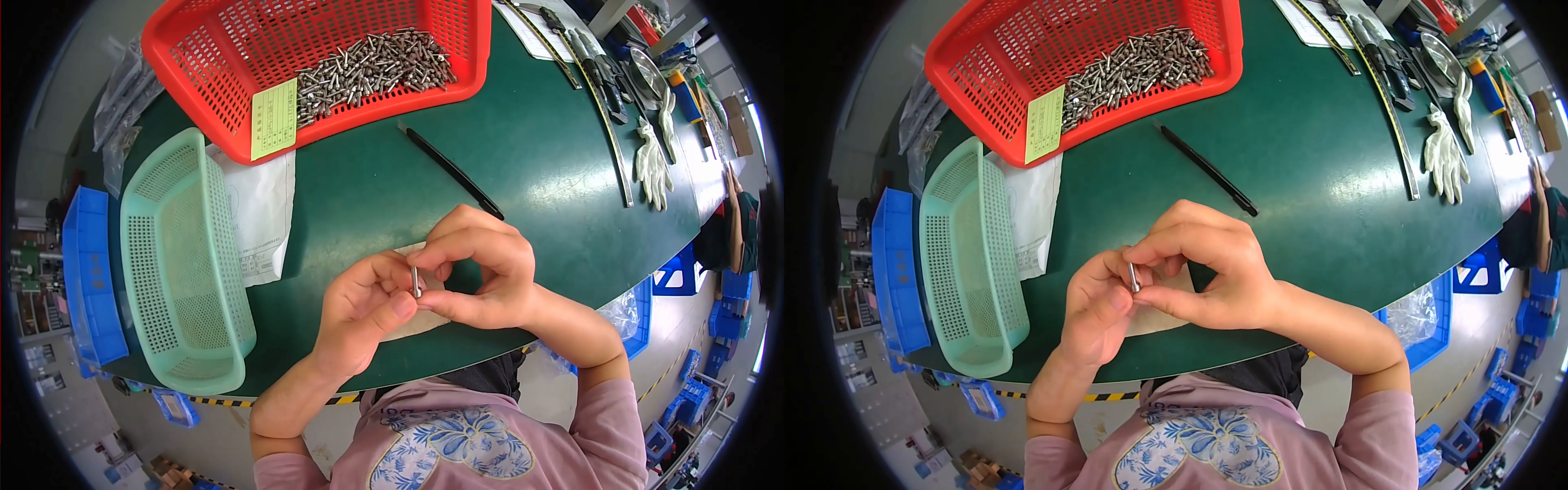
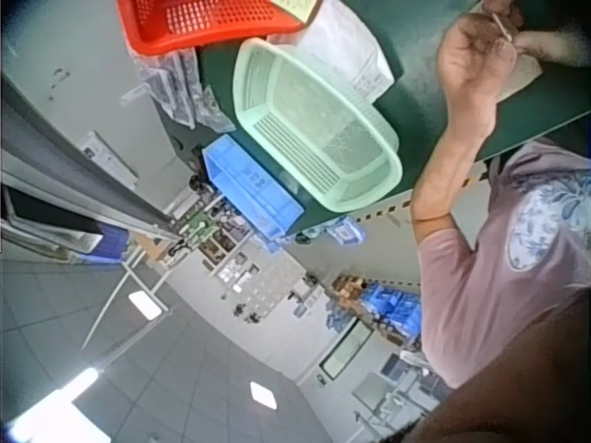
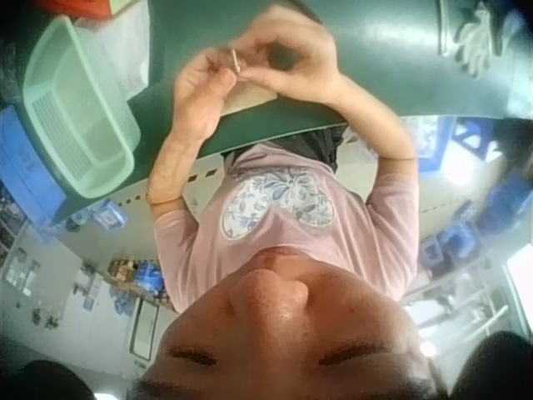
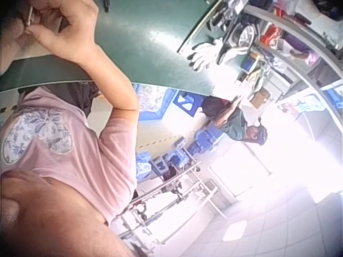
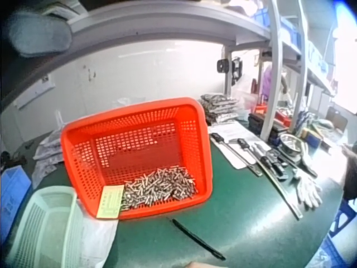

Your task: Inspecting and cleaning small metal hardware components using a craft knife and a pick tool.

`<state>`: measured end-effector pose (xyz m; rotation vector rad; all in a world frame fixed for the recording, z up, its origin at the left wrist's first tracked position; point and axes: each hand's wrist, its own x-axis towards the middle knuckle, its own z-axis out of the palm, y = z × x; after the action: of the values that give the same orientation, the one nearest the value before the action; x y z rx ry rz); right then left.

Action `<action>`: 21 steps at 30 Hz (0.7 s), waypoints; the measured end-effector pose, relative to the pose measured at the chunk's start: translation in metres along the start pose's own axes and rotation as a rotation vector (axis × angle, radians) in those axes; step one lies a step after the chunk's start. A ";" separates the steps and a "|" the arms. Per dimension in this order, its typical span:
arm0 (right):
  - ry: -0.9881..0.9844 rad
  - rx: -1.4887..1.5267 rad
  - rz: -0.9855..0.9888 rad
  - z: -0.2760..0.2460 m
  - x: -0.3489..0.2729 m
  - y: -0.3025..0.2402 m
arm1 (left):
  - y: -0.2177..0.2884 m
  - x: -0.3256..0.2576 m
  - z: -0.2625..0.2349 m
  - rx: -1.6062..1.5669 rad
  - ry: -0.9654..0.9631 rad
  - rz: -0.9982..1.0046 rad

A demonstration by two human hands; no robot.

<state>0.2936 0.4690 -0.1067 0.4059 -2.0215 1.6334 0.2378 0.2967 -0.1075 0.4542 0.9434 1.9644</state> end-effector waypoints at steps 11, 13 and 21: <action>-0.007 0.054 0.035 0.002 -0.002 -0.003 | 0.004 0.001 0.007 0.084 0.053 -0.028; -0.014 0.039 0.015 0.002 -0.002 -0.003 | 0.005 0.001 0.008 0.079 0.049 -0.043; -0.026 0.081 0.054 0.003 -0.002 -0.006 | 0.002 0.000 0.003 0.103 0.046 -0.044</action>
<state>0.2981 0.4646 -0.1034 0.4065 -2.0058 1.7564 0.2390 0.2977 -0.1040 0.4450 1.0790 1.8999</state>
